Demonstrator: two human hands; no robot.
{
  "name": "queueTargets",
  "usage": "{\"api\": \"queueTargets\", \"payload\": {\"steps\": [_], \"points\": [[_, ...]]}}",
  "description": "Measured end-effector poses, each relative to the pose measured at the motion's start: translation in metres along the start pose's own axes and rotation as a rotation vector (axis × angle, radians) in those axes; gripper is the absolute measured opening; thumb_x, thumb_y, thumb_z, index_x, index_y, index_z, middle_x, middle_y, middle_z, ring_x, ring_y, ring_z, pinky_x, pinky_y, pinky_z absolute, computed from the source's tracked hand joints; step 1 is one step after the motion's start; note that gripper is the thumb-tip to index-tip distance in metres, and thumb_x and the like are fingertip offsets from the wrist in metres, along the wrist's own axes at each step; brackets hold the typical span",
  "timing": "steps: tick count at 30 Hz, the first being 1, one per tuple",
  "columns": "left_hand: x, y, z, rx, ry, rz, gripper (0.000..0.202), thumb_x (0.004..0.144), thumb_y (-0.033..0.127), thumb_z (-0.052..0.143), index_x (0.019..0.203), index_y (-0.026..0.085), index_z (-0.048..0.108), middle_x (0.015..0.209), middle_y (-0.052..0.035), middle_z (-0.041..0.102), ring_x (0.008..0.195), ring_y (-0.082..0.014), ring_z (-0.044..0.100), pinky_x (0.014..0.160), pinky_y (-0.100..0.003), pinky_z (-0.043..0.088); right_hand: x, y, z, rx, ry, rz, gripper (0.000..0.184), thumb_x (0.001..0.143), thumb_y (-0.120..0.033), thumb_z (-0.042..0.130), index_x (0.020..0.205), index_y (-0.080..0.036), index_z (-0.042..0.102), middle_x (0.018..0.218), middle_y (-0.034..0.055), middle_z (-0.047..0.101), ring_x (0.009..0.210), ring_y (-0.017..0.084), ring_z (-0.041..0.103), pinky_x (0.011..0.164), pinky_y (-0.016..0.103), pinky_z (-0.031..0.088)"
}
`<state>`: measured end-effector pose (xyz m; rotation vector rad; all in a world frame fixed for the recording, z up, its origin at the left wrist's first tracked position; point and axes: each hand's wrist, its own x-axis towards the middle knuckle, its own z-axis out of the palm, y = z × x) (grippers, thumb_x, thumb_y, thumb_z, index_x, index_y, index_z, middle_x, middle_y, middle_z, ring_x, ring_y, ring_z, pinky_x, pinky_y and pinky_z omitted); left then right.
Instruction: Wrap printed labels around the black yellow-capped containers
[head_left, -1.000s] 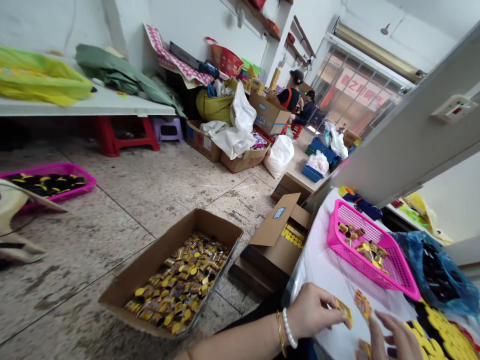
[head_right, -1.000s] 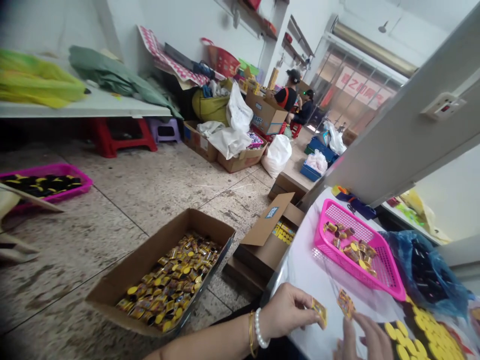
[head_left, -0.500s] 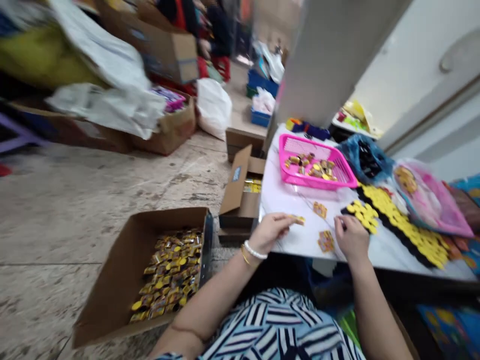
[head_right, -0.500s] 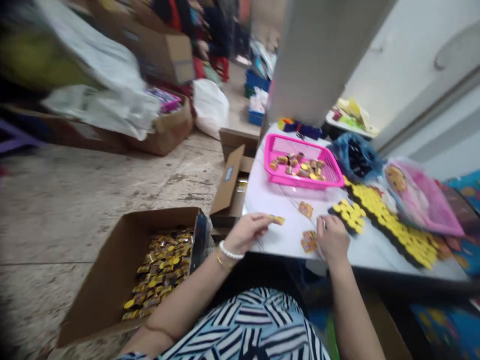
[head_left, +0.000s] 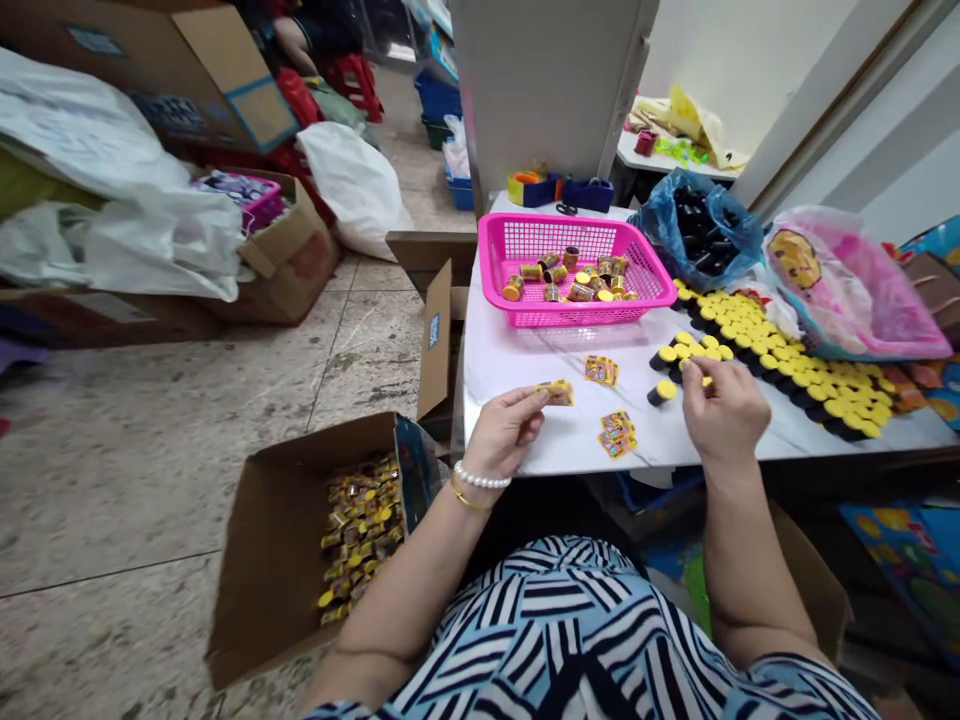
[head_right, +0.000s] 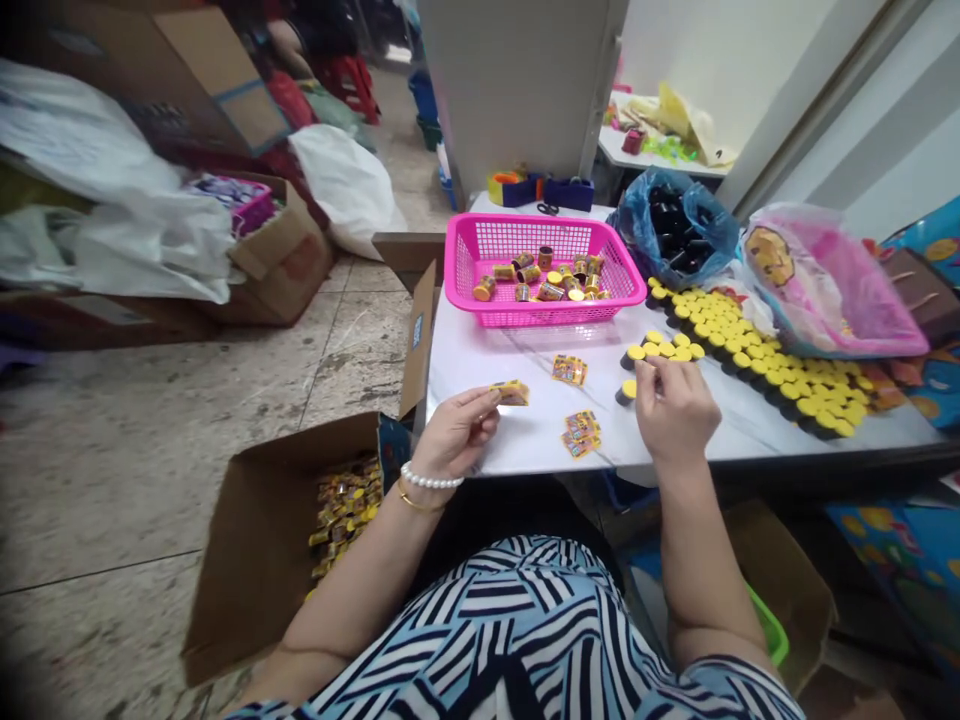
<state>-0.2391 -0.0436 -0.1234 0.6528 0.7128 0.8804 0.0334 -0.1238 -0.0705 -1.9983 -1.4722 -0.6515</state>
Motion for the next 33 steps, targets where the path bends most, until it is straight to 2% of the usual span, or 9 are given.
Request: {"api": "queueTargets", "payload": {"steps": [4,7,9,12,14,17,21,26,33], "points": [[0.006,-0.005,0.01,-0.036,0.037,-0.049,0.047,0.061,0.035,0.098,0.093,0.008,0.078,0.066,-0.0006,0.062,0.048,-0.0014,0.038,0.04,-0.015,0.013,-0.02,0.025,0.015,-0.167,-0.184,0.047,0.042,0.097,-0.055,0.065,0.122,-0.023,0.075,0.107,0.0107,0.074,0.083,0.021,0.063,0.067,0.031,0.038],[0.01,-0.008,0.021,-0.047,-0.009,-0.09,0.043,0.062,0.033,0.098,0.09,0.007,0.077,0.072,-0.004,0.068,0.049,-0.0009,0.04,0.039,-0.014,0.014,-0.03,0.028,0.035,-0.029,-0.265,0.051,0.038,0.096,-0.046,0.065,0.121,-0.019,0.072,0.111,0.0127,0.073,0.087,0.022,0.064,0.069,0.032,0.043],[0.011,-0.009,0.026,-0.057,-0.051,-0.127,0.04,0.064,0.031,0.095,0.09,0.006,0.078,0.086,-0.0098,0.075,0.05,-0.0002,0.039,0.038,-0.014,0.015,-0.03,0.023,0.042,0.249,-0.243,0.145,0.036,0.093,-0.044,0.068,0.117,-0.017,0.07,0.11,0.0124,0.073,0.087,0.021,0.065,0.073,0.033,0.049],[0.013,-0.008,0.027,-0.106,-0.099,-0.187,0.036,0.069,0.027,0.091,0.095,0.007,0.079,0.103,-0.0152,0.077,0.052,0.0004,0.04,0.038,-0.012,0.016,-0.026,0.007,0.04,0.918,-0.276,0.38,0.043,0.088,-0.051,0.074,0.117,-0.02,0.066,0.103,0.0082,0.075,0.078,0.019,0.067,0.069,0.034,0.057],[0.014,-0.009,0.025,-0.148,-0.107,-0.213,0.034,0.07,0.025,0.09,0.098,0.008,0.079,0.103,-0.0146,0.077,0.052,0.0007,0.04,0.038,-0.011,0.017,-0.023,-0.008,0.034,1.308,-0.327,0.489,0.046,0.086,-0.054,0.077,0.117,-0.022,0.065,0.103,0.0071,0.076,0.081,0.019,0.071,0.069,0.034,0.06],[0.015,-0.011,0.025,-0.195,-0.094,-0.245,0.033,0.069,0.021,0.091,0.096,0.008,0.077,0.091,-0.0087,0.074,0.05,0.0011,0.04,0.038,-0.009,0.018,-0.024,-0.03,0.031,1.571,-0.359,0.539,0.046,0.079,-0.053,0.085,0.111,-0.025,0.069,0.105,0.0059,0.078,0.094,0.021,0.075,0.084,0.037,0.064],[0.016,-0.013,0.029,-0.226,-0.104,-0.284,0.037,0.068,0.02,0.092,0.098,0.007,0.074,0.08,-0.0024,0.067,0.047,0.0012,0.039,0.037,-0.009,0.019,-0.03,-0.045,0.038,1.622,-0.434,0.531,0.039,0.08,-0.047,0.088,0.109,-0.027,0.072,0.105,0.0036,0.08,0.1,0.02,0.076,0.1,0.039,0.061],[0.015,-0.015,0.03,-0.255,-0.134,-0.276,0.037,0.068,0.022,0.093,0.094,0.008,0.071,0.08,-0.0011,0.065,0.046,0.0011,0.041,0.036,-0.009,0.021,-0.031,-0.045,0.04,1.499,-0.407,0.504,0.033,0.085,-0.043,0.085,0.111,-0.027,0.072,0.107,0.0032,0.08,0.098,0.019,0.077,0.093,0.034,0.064],[0.017,-0.018,0.033,-0.275,-0.162,-0.263,0.037,0.067,0.022,0.094,0.091,0.007,0.07,0.078,-0.0007,0.066,0.044,0.0019,0.04,0.035,-0.009,0.022,-0.033,-0.057,0.016,1.311,-0.374,0.358,0.029,0.09,-0.037,0.079,0.113,-0.026,0.065,0.118,0.0069,0.08,0.105,0.021,0.079,0.096,0.035,0.065]]}}
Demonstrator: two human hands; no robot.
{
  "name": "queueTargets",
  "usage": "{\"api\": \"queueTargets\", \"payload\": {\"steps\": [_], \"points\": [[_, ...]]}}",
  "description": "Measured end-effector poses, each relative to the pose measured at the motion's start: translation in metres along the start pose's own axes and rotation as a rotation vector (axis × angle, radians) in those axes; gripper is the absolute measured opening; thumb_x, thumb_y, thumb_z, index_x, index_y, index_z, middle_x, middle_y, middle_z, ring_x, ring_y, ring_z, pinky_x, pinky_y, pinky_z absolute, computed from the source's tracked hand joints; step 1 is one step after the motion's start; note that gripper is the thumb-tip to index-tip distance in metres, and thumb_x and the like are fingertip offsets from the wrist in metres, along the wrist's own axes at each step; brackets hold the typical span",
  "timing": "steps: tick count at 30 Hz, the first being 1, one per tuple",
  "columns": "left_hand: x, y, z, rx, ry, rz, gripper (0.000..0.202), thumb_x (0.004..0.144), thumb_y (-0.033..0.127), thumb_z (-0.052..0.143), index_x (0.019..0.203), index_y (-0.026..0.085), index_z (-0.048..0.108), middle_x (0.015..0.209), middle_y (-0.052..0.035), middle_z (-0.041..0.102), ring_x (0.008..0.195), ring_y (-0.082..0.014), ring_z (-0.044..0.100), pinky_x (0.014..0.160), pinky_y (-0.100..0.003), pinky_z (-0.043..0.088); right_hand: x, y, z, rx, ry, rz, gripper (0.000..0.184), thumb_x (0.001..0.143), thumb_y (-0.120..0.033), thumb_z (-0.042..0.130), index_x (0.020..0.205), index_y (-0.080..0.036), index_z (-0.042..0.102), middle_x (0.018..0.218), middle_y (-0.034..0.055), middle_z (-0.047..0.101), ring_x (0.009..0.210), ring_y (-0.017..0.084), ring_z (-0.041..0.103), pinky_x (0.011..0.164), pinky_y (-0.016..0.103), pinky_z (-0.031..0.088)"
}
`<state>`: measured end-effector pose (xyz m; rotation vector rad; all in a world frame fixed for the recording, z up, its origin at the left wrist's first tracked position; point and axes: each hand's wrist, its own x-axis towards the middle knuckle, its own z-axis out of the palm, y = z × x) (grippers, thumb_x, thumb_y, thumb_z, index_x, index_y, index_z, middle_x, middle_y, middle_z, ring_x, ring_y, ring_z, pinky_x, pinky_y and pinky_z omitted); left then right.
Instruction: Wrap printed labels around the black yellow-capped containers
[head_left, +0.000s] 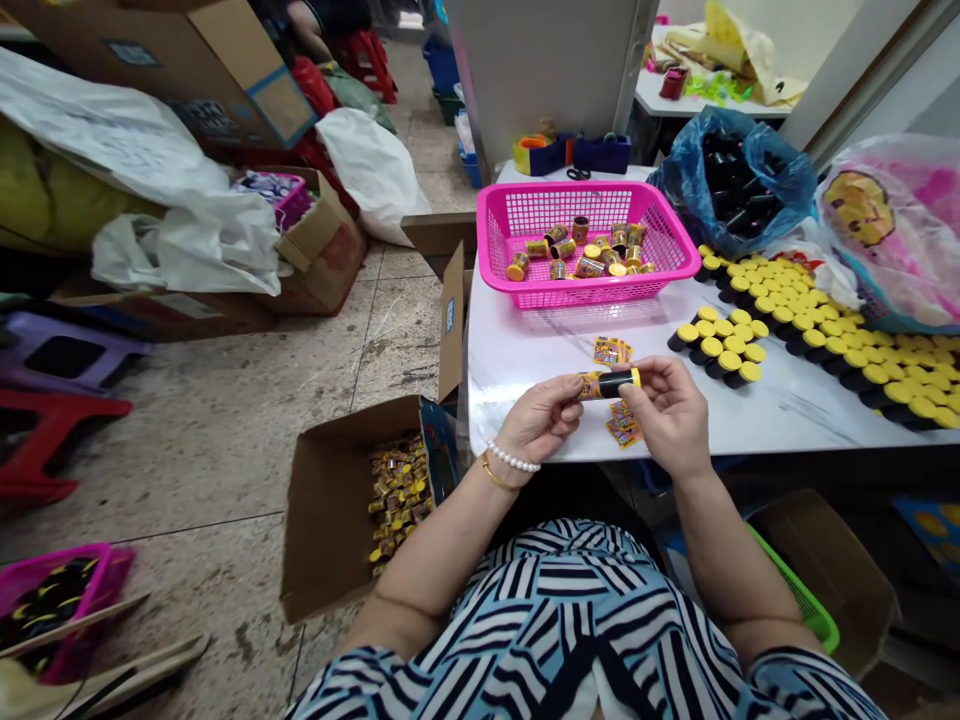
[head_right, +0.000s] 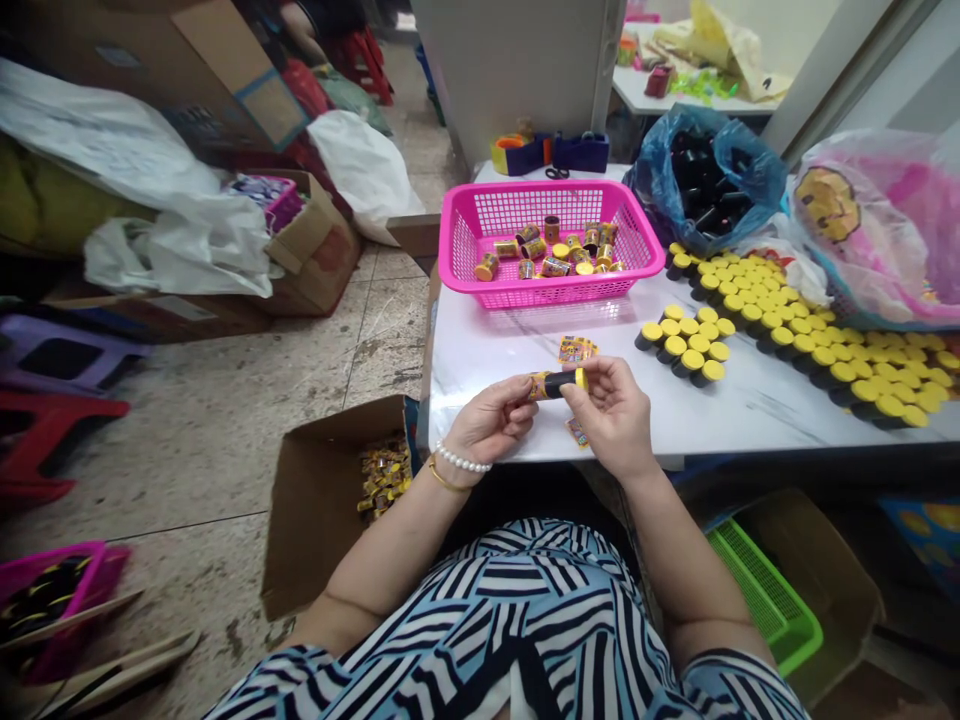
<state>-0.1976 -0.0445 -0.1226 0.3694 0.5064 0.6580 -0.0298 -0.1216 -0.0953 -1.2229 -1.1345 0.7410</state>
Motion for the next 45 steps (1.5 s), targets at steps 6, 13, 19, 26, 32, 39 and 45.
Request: {"api": "queueTargets", "payload": {"steps": [6,13,19,26,32,39,45], "points": [[-0.001,0.001,0.003,-0.03,0.021,0.016,0.034,0.07,0.023,0.092,0.088,0.007,0.067,0.072,0.0013,0.062,0.043,0.0008,0.042,0.034,-0.009,0.023,-0.016,-0.005,-0.002,-0.139,-0.064,-0.042,0.036,0.088,-0.032,0.081,0.119,-0.026,0.062,0.134,0.0106,0.075,0.107,0.023,0.079,0.098,0.038,0.066],[0.0,-0.003,0.001,0.007,0.028,-0.005,0.033,0.072,0.025,0.09,0.085,0.01,0.065,0.073,0.0016,0.063,0.041,0.0018,0.035,0.034,-0.011,0.02,-0.014,-0.014,-0.012,-0.414,-0.051,-0.129,0.035,0.089,-0.033,0.079,0.122,-0.027,0.068,0.113,0.0051,0.079,0.091,0.02,0.08,0.087,0.035,0.068],[-0.006,-0.01,0.005,0.118,0.057,0.149,0.04,0.069,0.034,0.094,0.085,0.008,0.068,0.076,-0.001,0.065,0.045,0.0002,0.042,0.035,-0.013,0.018,-0.015,-0.013,-0.006,-0.453,0.003,-0.207,0.038,0.087,-0.031,0.081,0.123,-0.028,0.068,0.118,0.0063,0.077,0.104,0.023,0.078,0.099,0.041,0.066],[-0.012,-0.007,0.001,0.2,0.046,0.17,0.043,0.074,0.043,0.091,0.086,0.007,0.072,0.08,-0.0061,0.068,0.047,-0.0016,0.044,0.036,-0.016,0.019,-0.019,0.012,0.01,0.091,0.029,-0.073,0.031,0.089,-0.028,0.08,0.114,-0.028,0.062,0.119,0.0043,0.075,0.102,0.02,0.078,0.091,0.038,0.069],[-0.012,-0.012,-0.002,0.195,0.107,0.181,0.044,0.066,0.036,0.097,0.09,0.007,0.074,0.073,-0.0031,0.065,0.055,-0.0045,0.05,0.043,-0.015,0.026,-0.016,0.012,-0.001,-0.023,0.045,-0.146,0.035,0.085,-0.027,0.084,0.114,-0.027,0.065,0.115,0.0048,0.077,0.104,0.02,0.078,0.093,0.036,0.067],[-0.001,0.024,0.018,0.266,0.088,0.318,0.055,0.068,0.029,0.097,0.116,0.016,0.072,0.112,-0.0096,0.073,0.095,-0.0182,0.072,0.074,-0.027,0.057,0.028,-0.012,-0.008,-0.181,0.001,-0.266,0.034,0.085,-0.03,0.084,0.115,-0.027,0.068,0.111,0.0049,0.076,0.1,0.022,0.078,0.093,0.039,0.067],[0.035,0.076,0.049,0.306,-0.213,0.274,0.047,0.071,0.031,0.097,0.108,0.012,0.074,0.102,-0.0111,0.076,0.091,-0.0212,0.077,0.084,-0.036,0.062,0.099,-0.034,-0.006,-0.224,-0.037,-0.449,0.034,0.083,-0.03,0.086,0.113,-0.026,0.07,0.104,0.0031,0.076,0.092,0.019,0.077,0.086,0.037,0.067]]}}
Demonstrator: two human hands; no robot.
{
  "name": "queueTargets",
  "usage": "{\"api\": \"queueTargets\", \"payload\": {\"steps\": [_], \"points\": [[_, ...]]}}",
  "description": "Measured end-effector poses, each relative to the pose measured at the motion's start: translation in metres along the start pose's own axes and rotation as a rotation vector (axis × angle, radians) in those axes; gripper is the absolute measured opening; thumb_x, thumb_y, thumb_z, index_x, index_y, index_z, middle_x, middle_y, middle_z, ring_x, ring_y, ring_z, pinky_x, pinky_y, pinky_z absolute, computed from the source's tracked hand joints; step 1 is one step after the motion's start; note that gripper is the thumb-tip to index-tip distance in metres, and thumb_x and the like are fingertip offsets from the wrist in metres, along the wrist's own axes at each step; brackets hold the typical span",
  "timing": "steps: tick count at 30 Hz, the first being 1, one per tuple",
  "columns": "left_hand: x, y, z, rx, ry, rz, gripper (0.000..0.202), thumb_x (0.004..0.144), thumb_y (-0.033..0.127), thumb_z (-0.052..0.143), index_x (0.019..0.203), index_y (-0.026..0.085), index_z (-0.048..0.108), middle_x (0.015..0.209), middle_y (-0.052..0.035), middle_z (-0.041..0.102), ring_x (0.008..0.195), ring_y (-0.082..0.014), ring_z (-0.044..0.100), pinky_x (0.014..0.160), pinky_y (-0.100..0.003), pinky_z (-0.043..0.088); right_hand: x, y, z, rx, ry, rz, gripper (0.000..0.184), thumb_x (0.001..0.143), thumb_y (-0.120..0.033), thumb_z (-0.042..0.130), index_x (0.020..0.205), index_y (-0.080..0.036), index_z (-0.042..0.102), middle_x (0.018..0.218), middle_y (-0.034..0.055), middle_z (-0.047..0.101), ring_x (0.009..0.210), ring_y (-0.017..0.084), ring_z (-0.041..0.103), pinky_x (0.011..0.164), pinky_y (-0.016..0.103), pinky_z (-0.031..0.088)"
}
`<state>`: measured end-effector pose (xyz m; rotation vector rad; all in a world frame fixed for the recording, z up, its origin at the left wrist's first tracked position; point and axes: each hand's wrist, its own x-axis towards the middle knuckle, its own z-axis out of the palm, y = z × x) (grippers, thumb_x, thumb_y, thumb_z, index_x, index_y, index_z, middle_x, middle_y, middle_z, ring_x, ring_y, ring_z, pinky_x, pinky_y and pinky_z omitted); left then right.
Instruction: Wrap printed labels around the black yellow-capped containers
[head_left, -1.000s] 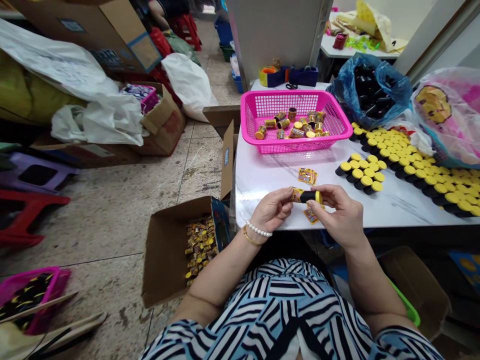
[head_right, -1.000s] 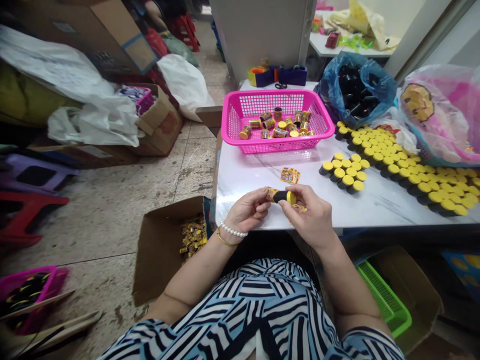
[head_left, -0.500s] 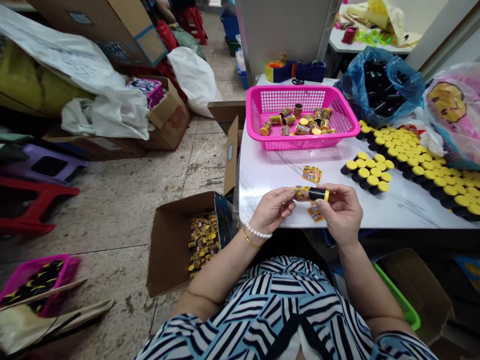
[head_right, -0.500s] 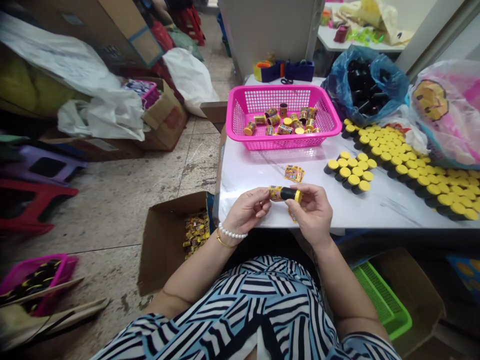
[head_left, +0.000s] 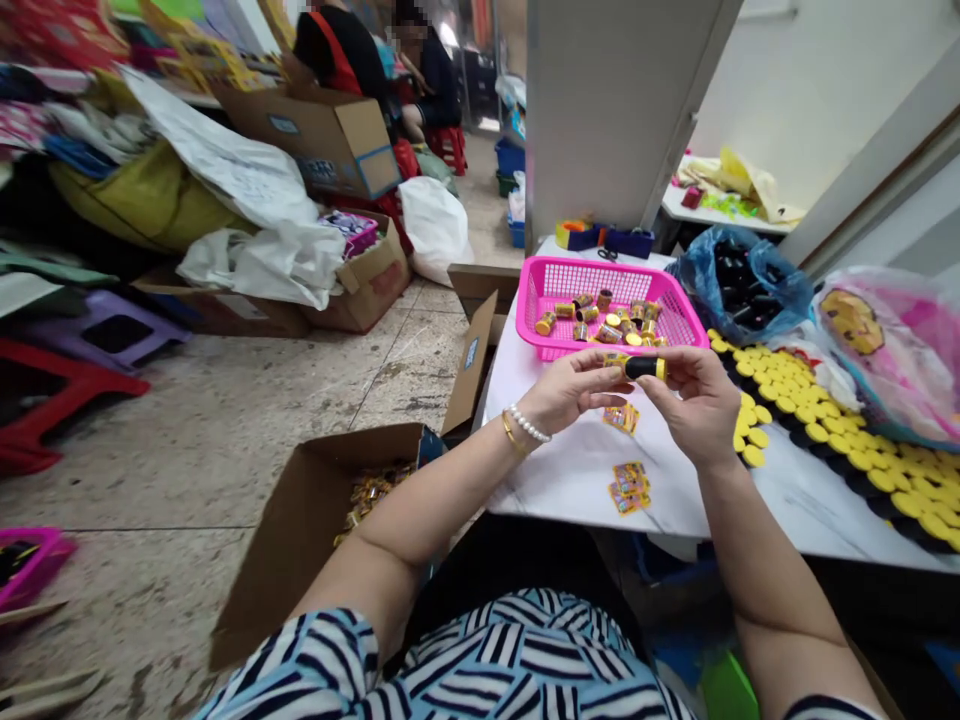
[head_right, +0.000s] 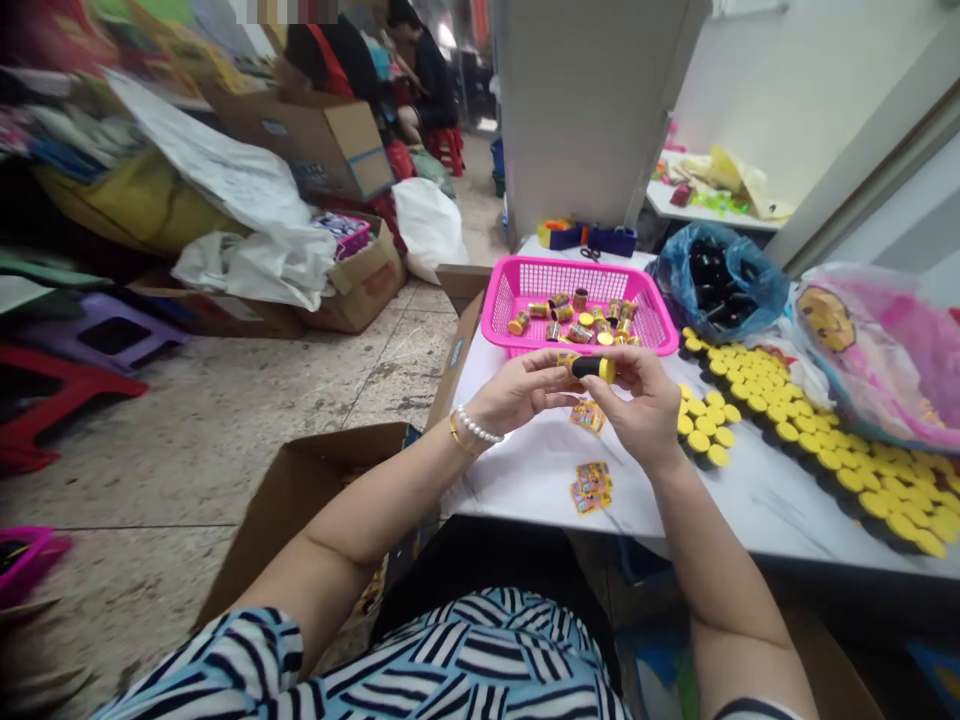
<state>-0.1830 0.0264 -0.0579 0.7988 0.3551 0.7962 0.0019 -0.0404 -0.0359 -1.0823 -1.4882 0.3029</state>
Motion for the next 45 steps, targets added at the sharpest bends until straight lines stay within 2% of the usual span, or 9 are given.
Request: {"api": "queueTargets", "payload": {"steps": [4,10,17,22,27,35,38,42,45], "points": [[0.026,-0.001,-0.012,-0.011,0.034,0.033,0.044,0.07,0.031,0.097,0.103,0.012,0.074,0.097,-0.0087,0.077,0.084,-0.0161,0.076,0.075,-0.027,0.061,0.02,0.022,0.003,-0.019,-0.049,-0.014,0.035,0.084,-0.032,0.084,0.116,-0.026,0.069,0.115,0.0056,0.076,0.102,0.021,0.076,0.087,0.038,0.067],[0.035,-0.023,-0.038,0.05,0.08,0.048,0.048,0.065,0.033,0.099,0.1,0.011,0.073,0.085,-0.0055,0.075,0.073,-0.013,0.073,0.071,-0.024,0.058,0.005,0.054,0.007,0.016,-0.171,0.043,0.036,0.086,-0.031,0.081,0.12,-0.027,0.071,0.123,0.0065,0.067,0.108,0.021,0.073,0.088,0.037,0.069],[0.035,-0.03,-0.045,0.2,0.018,0.069,0.047,0.069,0.033,0.097,0.106,0.014,0.076,0.091,-0.0065,0.076,0.074,-0.0155,0.073,0.071,-0.028,0.059,0.0,0.057,0.003,-0.141,-0.286,-0.057,0.035,0.089,-0.024,0.077,0.123,-0.032,0.075,0.118,0.0055,0.072,0.101,0.022,0.073,0.091,0.043,0.069],[0.035,-0.024,-0.045,0.122,0.036,-0.02,0.056,0.076,0.04,0.092,0.124,0.018,0.075,0.104,-0.0102,0.077,0.087,-0.0202,0.076,0.073,-0.029,0.06,0.002,0.066,0.003,-0.273,-0.25,-0.139,0.036,0.088,-0.021,0.075,0.122,-0.034,0.076,0.119,0.0056,0.074,0.105,0.025,0.073,0.095,0.046,0.067],[0.037,-0.02,-0.05,0.114,0.075,-0.054,0.043,0.074,0.044,0.093,0.1,0.012,0.079,0.09,-0.0085,0.075,0.07,-0.0131,0.069,0.063,-0.024,0.054,0.002,0.072,0.002,-0.27,-0.242,-0.133,0.035,0.089,-0.02,0.075,0.122,-0.033,0.076,0.118,0.0055,0.075,0.107,0.025,0.074,0.094,0.045,0.068],[0.035,-0.019,-0.049,0.255,0.063,0.089,0.034,0.076,0.029,0.092,0.104,0.012,0.08,0.095,-0.0085,0.076,0.075,-0.0128,0.067,0.07,-0.024,0.051,-0.001,0.067,0.006,-0.248,-0.257,-0.069,0.032,0.087,-0.025,0.078,0.119,-0.03,0.075,0.111,0.0055,0.079,0.099,0.025,0.075,0.092,0.047,0.067],[0.034,-0.02,-0.047,0.254,0.069,0.091,0.036,0.072,0.024,0.094,0.104,0.014,0.08,0.099,-0.0086,0.077,0.086,-0.0169,0.071,0.079,-0.028,0.054,-0.004,0.069,0.012,-0.166,-0.232,0.05,0.031,0.086,-0.03,0.082,0.116,-0.028,0.077,0.111,0.006,0.08,0.096,0.024,0.076,0.091,0.046,0.068],[0.033,-0.021,-0.045,0.319,0.05,0.145,0.036,0.07,0.019,0.094,0.103,0.014,0.08,0.104,-0.0079,0.078,0.096,-0.0169,0.071,0.091,-0.029,0.054,-0.007,0.078,0.021,0.154,-0.203,0.375,0.031,0.079,-0.039,0.089,0.103,-0.022,0.077,0.098,0.0054,0.082,0.088,0.022,0.079,0.086,0.042,0.07],[0.032,-0.022,-0.045,0.3,0.064,0.129,0.049,0.072,0.028,0.094,0.116,0.016,0.077,0.103,-0.008,0.077,0.091,-0.0169,0.072,0.084,-0.028,0.054,-0.006,0.083,0.022,0.219,-0.174,0.391,0.035,0.077,-0.04,0.09,0.103,-0.022,0.075,0.097,0.0045,0.08,0.088,0.02,0.078,0.087,0.041,0.069]]}}
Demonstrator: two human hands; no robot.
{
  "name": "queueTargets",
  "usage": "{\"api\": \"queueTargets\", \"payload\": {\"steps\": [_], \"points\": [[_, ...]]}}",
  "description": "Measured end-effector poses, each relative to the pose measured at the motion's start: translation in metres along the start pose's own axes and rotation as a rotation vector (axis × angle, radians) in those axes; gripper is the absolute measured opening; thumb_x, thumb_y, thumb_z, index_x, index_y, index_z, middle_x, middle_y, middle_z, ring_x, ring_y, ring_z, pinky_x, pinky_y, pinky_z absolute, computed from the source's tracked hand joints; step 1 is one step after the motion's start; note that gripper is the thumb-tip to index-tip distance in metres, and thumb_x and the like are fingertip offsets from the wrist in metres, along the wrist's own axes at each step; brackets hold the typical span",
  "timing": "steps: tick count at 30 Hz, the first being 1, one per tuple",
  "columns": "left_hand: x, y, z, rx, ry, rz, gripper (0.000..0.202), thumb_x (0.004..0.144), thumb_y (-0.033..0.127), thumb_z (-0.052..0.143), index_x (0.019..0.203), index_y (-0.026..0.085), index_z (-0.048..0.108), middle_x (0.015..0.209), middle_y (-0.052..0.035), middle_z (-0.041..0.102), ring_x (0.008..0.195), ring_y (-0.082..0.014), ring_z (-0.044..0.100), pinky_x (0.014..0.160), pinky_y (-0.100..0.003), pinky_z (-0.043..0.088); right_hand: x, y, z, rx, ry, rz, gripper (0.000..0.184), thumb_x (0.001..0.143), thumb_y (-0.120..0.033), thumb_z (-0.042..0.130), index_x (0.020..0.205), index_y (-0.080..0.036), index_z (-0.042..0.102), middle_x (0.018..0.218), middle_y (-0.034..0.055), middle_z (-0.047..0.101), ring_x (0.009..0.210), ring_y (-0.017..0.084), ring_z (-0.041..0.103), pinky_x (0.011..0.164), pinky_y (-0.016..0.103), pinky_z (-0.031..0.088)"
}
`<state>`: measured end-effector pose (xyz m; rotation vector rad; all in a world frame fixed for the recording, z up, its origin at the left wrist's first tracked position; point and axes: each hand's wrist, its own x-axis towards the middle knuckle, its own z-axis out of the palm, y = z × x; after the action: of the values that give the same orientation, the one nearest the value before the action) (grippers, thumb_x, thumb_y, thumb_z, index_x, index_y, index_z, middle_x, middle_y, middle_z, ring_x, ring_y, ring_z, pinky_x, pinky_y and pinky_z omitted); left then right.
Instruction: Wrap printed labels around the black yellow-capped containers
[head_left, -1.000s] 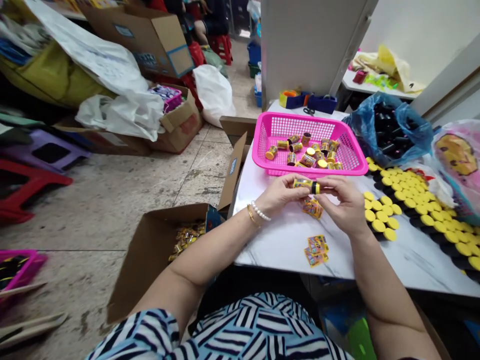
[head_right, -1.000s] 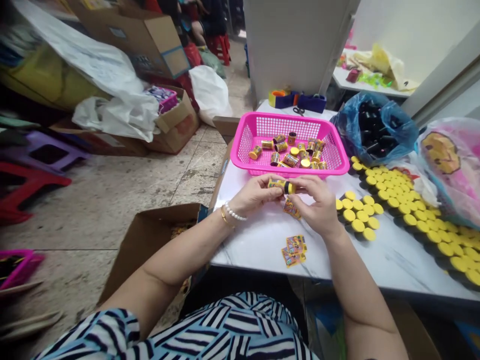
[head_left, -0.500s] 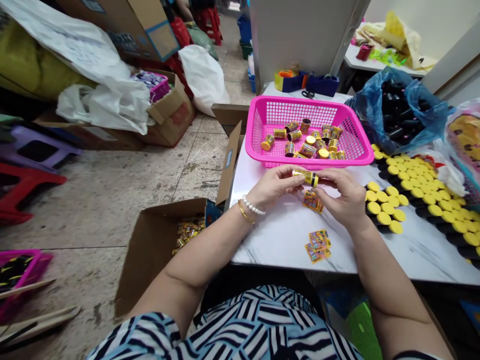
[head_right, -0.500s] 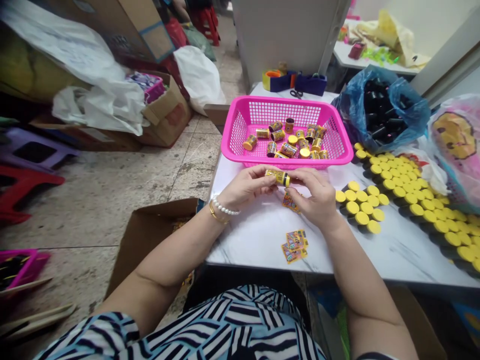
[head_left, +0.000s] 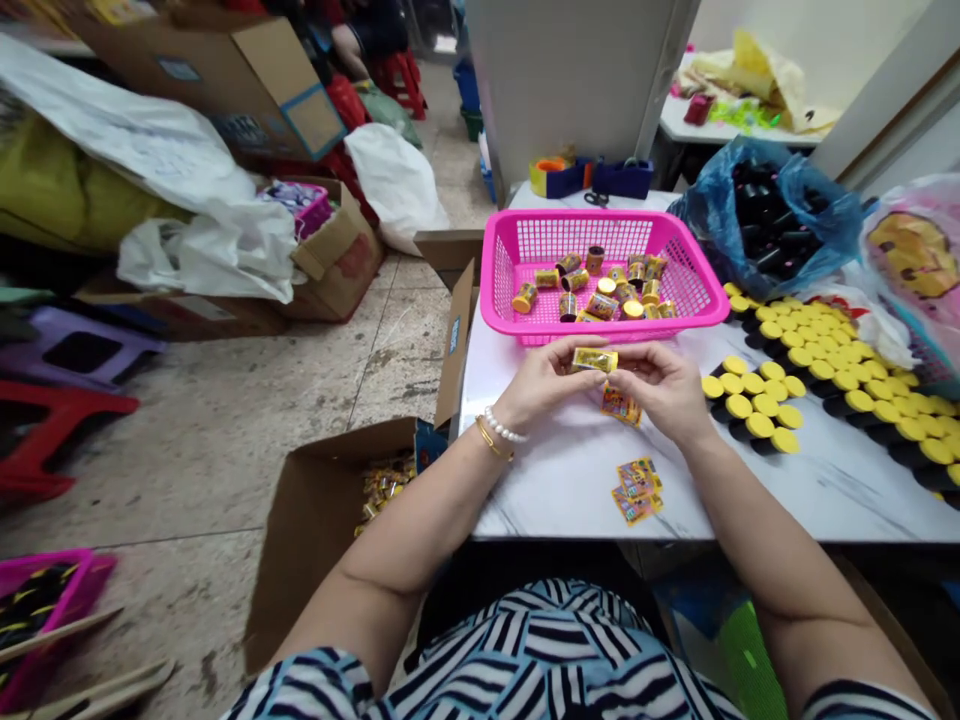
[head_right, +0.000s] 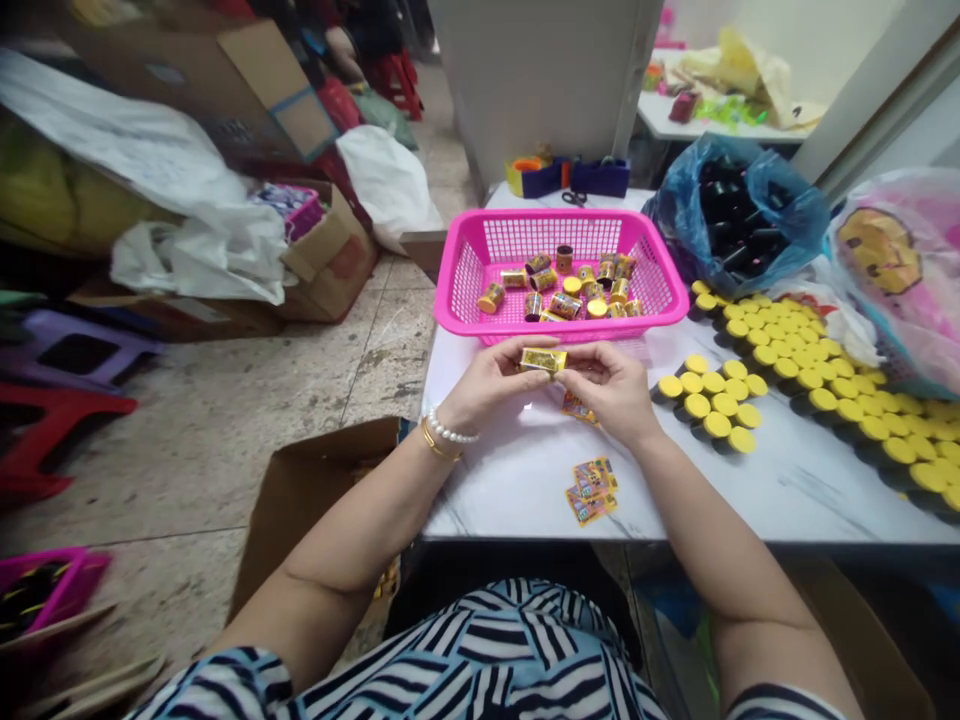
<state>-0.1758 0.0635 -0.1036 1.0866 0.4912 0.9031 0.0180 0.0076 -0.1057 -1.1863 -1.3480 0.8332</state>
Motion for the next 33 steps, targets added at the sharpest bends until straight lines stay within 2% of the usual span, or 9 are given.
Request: {"api": "queueTargets", "payload": {"steps": [2,5,8,13,19,23,26,30,33], "points": [[0.0,-0.001,-0.001,-0.044,0.033,-0.058,0.054,0.076,0.044,0.091,0.12,0.016,0.074,0.098,-0.0079,0.076,0.082,-0.0169,0.071,0.072,-0.026,0.053,0.001,0.0,-0.002,-0.07,0.034,-0.107,0.034,0.079,-0.038,0.088,0.107,-0.023,0.075,0.103,0.0045,0.077,0.09,0.019,0.076,0.087,0.04,0.068],[0.0,-0.004,-0.003,-0.025,0.052,-0.095,0.049,0.077,0.055,0.087,0.095,0.012,0.073,0.078,-0.0045,0.069,0.064,-0.0119,0.063,0.061,-0.023,0.047,-0.002,-0.001,-0.002,-0.202,0.04,-0.228,0.031,0.082,-0.036,0.085,0.11,-0.025,0.076,0.107,0.0046,0.073,0.092,0.018,0.074,0.085,0.039,0.068],[-0.001,-0.005,-0.003,0.066,0.044,-0.039,0.043,0.073,0.047,0.092,0.081,0.012,0.069,0.069,0.0,0.062,0.061,-0.0082,0.055,0.061,-0.022,0.044,-0.004,0.002,0.001,-0.142,0.028,-0.136,0.03,0.08,-0.037,0.087,0.104,-0.023,0.077,0.098,0.0036,0.076,0.088,0.018,0.075,0.085,0.039,0.068],[-0.001,-0.005,-0.005,0.139,0.013,0.003,0.04,0.074,0.043,0.091,0.089,0.012,0.072,0.079,-0.0021,0.067,0.068,-0.0094,0.059,0.066,-0.023,0.046,-0.003,0.008,0.005,0.15,-0.002,0.135,0.036,0.068,-0.04,0.095,0.092,-0.02,0.076,0.091,0.0036,0.081,0.082,0.019,0.077,0.081,0.037,0.068],[0.005,-0.007,-0.012,0.089,-0.108,-0.162,0.05,0.075,0.055,0.089,0.088,0.011,0.07,0.071,-0.0014,0.066,0.058,-0.0081,0.057,0.057,-0.021,0.042,-0.001,0.0,-0.001,0.27,-0.159,0.122,0.04,0.073,-0.035,0.093,0.11,-0.028,0.08,0.097,0.0003,0.076,0.079,0.014,0.074,0.074,0.03,0.067],[0.004,-0.008,-0.007,-0.02,-0.146,-0.205,0.057,0.075,0.059,0.088,0.104,0.013,0.07,0.078,-0.0019,0.069,0.054,-0.0062,0.056,0.05,-0.019,0.039,-0.004,0.003,-0.002,0.359,-0.154,0.089,0.024,0.071,-0.032,0.095,0.09,-0.028,0.082,0.099,-0.0001,0.07,0.075,0.016,0.074,0.059,0.03,0.068],[0.004,-0.009,-0.004,-0.065,-0.183,-0.209,0.06,0.073,0.063,0.087,0.1,0.013,0.069,0.076,-0.0024,0.069,0.052,-0.0062,0.055,0.046,-0.018,0.035,-0.007,0.005,0.0,0.421,-0.071,0.119,0.023,0.069,-0.032,0.096,0.084,-0.028,0.079,0.095,-0.002,0.068,0.072,0.016,0.074,0.055,0.03,0.067],[0.003,-0.011,0.0,-0.009,-0.163,-0.244,0.064,0.075,0.072,0.081,0.091,0.012,0.068,0.063,0.0,0.064,0.039,-0.0039,0.045,0.038,-0.018,0.025,-0.007,0.001,0.0,0.337,-0.129,0.13,0.029,0.076,-0.035,0.092,0.101,-0.032,0.079,0.096,-0.0013,0.071,0.072,0.016,0.074,0.064,0.034,0.069],[0.001,-0.011,0.003,-0.007,-0.105,-0.272,0.061,0.082,0.072,0.075,0.087,0.012,0.065,0.058,0.0016,0.062,0.035,-0.0042,0.044,0.035,-0.018,0.024,-0.004,0.001,-0.002,0.156,-0.11,-0.066,0.029,0.075,-0.031,0.093,0.102,-0.031,0.083,0.099,0.0011,0.069,0.086,0.016,0.072,0.077,0.032,0.067]]}}
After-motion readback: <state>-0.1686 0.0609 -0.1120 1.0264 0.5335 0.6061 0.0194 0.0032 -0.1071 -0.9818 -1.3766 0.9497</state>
